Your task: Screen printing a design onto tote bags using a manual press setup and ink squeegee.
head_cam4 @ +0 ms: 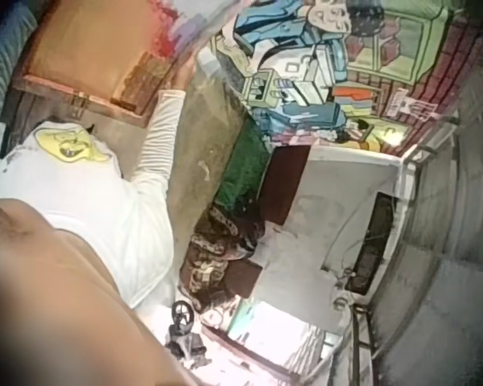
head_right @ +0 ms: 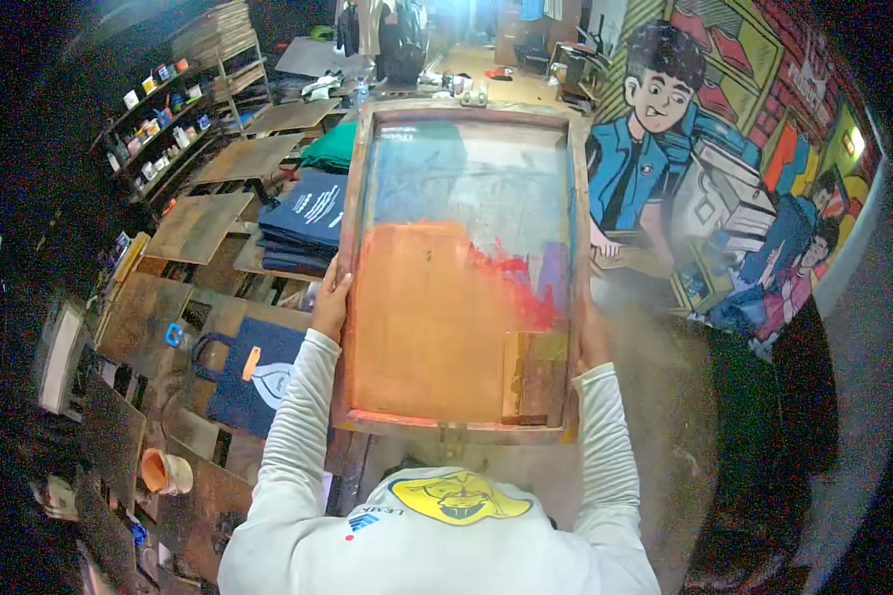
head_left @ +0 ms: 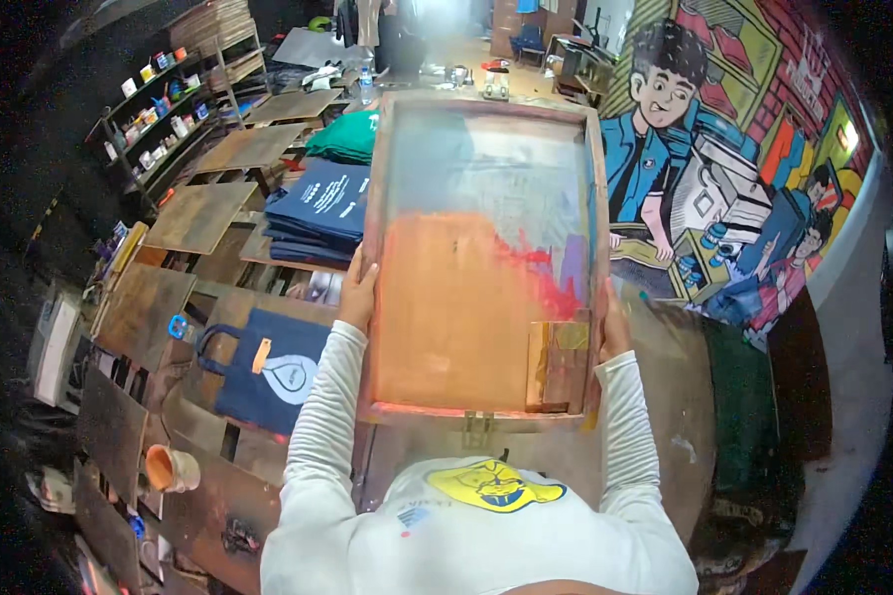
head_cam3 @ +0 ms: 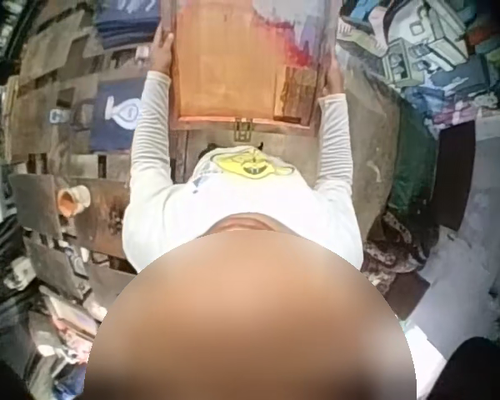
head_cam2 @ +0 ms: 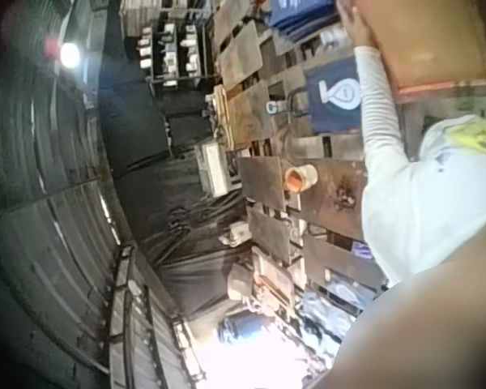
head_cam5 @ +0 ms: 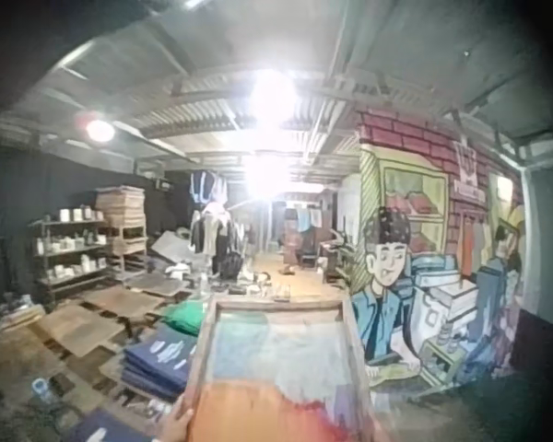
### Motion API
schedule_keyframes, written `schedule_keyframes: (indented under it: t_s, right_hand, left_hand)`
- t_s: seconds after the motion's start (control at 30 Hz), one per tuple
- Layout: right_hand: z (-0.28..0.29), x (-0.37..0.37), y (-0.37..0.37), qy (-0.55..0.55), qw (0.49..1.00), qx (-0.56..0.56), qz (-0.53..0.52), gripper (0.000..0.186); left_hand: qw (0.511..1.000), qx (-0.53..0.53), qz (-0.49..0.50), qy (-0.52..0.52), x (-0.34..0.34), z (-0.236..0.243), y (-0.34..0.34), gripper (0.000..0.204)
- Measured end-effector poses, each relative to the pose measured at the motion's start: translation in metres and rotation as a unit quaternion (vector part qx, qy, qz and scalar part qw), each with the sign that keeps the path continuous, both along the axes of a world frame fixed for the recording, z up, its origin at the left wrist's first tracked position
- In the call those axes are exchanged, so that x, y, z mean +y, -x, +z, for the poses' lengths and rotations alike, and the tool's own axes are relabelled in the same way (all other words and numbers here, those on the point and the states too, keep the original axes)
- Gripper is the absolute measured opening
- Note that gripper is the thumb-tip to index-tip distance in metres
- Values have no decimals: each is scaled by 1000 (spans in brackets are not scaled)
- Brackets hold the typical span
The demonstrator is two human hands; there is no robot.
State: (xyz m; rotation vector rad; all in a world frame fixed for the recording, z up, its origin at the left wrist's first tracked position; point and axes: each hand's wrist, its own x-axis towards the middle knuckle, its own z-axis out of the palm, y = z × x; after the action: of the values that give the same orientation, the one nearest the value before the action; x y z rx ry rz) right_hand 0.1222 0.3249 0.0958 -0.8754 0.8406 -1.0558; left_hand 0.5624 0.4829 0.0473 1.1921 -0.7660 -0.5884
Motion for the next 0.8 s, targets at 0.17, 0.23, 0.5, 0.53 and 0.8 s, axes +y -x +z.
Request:
schedule_keyframes:
  t_s: [0.17,0.23,0.5,0.53,0.8]
  right_hand:
    - [3,-39,-62,3,997,77,19,58]
    - [2,-55,-95,2,992,123,33,56]
    - [-1,-110,-240,-6,970,46,240,54]
    - [-4,-120,-266,-42,966,61,247,51]
    - [-1,-144,-416,-17,889,43,456,43]
  left_hand:
    - [996,-61,62,-8,-2,6,-54,61]
    - [992,-73,100,-19,9,3,-70,62]
    - [943,-80,310,-85,83,16,-94,63]
    - [936,-78,332,-87,92,20,-93,62]
    - [854,3,510,-101,134,38,-51,67]
